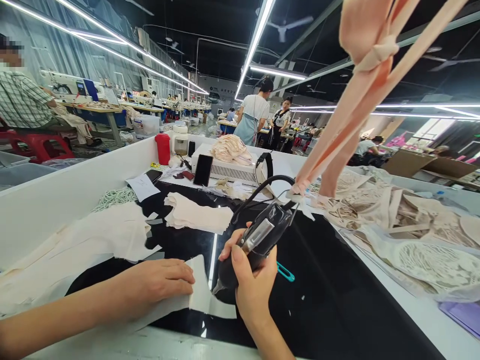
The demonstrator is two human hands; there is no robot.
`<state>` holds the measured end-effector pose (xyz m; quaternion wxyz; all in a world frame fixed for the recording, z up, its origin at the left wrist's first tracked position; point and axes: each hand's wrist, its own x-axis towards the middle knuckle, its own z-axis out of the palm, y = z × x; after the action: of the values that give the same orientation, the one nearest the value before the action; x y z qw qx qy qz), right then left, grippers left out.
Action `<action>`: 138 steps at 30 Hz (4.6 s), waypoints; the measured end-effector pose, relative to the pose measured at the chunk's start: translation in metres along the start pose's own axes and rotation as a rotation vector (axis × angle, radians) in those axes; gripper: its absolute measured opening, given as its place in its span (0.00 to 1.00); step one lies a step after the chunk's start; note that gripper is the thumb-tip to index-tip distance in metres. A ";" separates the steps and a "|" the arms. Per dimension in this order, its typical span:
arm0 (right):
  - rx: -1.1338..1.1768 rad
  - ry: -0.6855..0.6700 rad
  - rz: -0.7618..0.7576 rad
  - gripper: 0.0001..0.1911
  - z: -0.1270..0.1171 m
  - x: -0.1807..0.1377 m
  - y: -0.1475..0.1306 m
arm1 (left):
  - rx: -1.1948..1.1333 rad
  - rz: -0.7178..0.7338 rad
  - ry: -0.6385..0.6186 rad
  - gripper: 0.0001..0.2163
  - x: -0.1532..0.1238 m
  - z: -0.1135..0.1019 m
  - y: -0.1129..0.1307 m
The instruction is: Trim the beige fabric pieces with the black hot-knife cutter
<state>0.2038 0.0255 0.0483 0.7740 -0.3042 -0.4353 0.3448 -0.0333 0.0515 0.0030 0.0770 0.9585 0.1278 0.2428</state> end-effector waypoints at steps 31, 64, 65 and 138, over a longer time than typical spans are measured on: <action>-0.044 -0.051 -0.041 0.21 -0.016 -0.011 -0.025 | 0.068 -0.213 -0.107 0.18 0.024 0.028 -0.021; -0.072 -0.009 -0.026 0.25 -0.011 -0.001 -0.033 | 0.123 -0.076 -0.045 0.13 0.015 0.024 -0.015; -0.066 0.001 -0.030 0.25 -0.009 0.001 -0.031 | 0.126 -0.079 -0.045 0.13 0.015 0.024 -0.015; -0.022 0.065 -0.086 0.26 0.021 0.019 0.011 | 0.159 -0.110 -0.062 0.15 0.008 0.021 -0.012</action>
<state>0.1896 0.0500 0.0579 0.7985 -0.3046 -0.4263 0.2963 -0.0189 0.0633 -0.0147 0.0177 0.9602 0.1965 0.1976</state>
